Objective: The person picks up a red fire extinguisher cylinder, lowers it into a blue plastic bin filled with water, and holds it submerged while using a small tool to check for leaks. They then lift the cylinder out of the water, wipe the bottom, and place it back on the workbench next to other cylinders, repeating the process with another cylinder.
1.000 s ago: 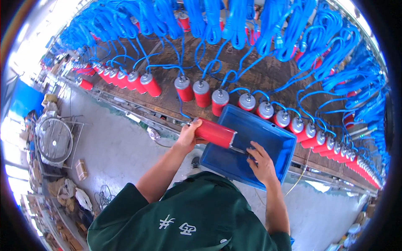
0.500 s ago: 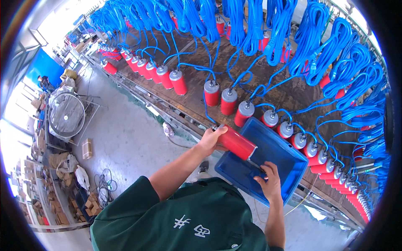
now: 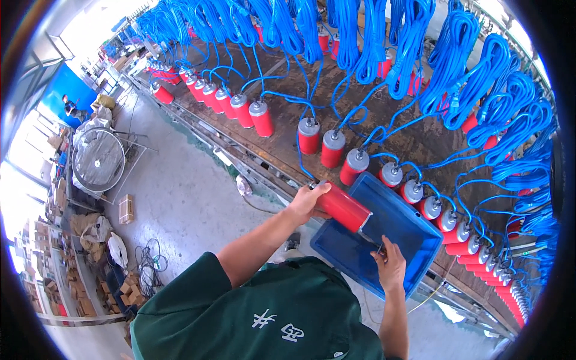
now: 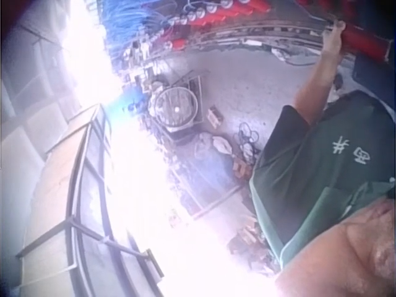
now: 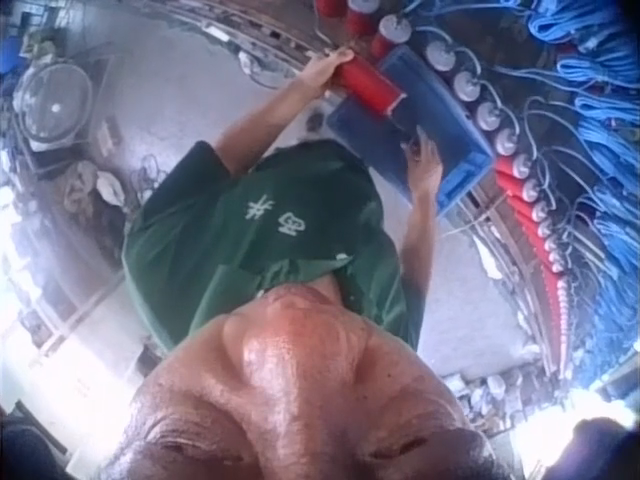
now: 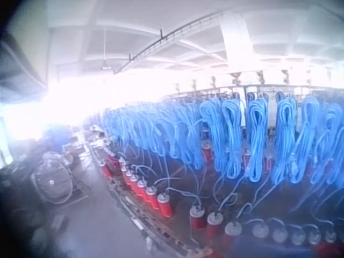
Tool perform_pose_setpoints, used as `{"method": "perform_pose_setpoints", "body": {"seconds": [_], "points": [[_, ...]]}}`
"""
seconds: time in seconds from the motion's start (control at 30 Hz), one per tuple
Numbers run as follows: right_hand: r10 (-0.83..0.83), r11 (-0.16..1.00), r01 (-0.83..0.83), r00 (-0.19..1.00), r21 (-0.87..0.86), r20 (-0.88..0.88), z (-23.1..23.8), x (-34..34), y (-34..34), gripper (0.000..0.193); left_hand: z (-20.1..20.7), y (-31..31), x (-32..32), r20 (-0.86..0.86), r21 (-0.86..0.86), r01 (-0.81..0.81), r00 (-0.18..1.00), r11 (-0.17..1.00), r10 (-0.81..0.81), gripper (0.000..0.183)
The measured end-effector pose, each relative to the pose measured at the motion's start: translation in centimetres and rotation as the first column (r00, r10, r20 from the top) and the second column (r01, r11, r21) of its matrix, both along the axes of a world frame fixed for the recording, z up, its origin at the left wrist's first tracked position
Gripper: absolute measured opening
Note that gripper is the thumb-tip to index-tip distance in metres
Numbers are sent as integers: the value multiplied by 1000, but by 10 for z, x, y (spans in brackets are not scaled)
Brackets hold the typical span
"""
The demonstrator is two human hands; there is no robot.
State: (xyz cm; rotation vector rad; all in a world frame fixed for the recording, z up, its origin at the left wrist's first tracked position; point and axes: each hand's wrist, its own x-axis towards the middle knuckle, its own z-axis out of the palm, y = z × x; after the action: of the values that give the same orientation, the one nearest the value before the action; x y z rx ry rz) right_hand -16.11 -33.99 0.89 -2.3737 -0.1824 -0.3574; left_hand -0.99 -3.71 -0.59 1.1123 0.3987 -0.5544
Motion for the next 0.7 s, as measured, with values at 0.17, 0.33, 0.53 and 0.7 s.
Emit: {"method": "perform_pose_setpoints", "body": {"seconds": [0.17, 0.33, 0.53, 0.7], "points": [[-29, 831, 438, 649, 342, -760, -11, 14, -8, 50, -3, -1, -2, 53, -21, 13, 999, 1000, -12, 65], [-85, 857, 351, 819, 378, -568, -18, 7, 2, 34, 0, -2, -1, 47, -10, 7, 999, 1000, -7, 66], [83, 978, -80, 996, -192, 8, 4, 1, -3, 56, 3, -4, 3, -18, 3, 9, 1000, 1000, -9, 66], [35, 995, -23, 992, 95, -121, -6, 1, -7, 40, 2, -3, 1, -11, -17, -12, 1000, 1000, 12, 66]]}}
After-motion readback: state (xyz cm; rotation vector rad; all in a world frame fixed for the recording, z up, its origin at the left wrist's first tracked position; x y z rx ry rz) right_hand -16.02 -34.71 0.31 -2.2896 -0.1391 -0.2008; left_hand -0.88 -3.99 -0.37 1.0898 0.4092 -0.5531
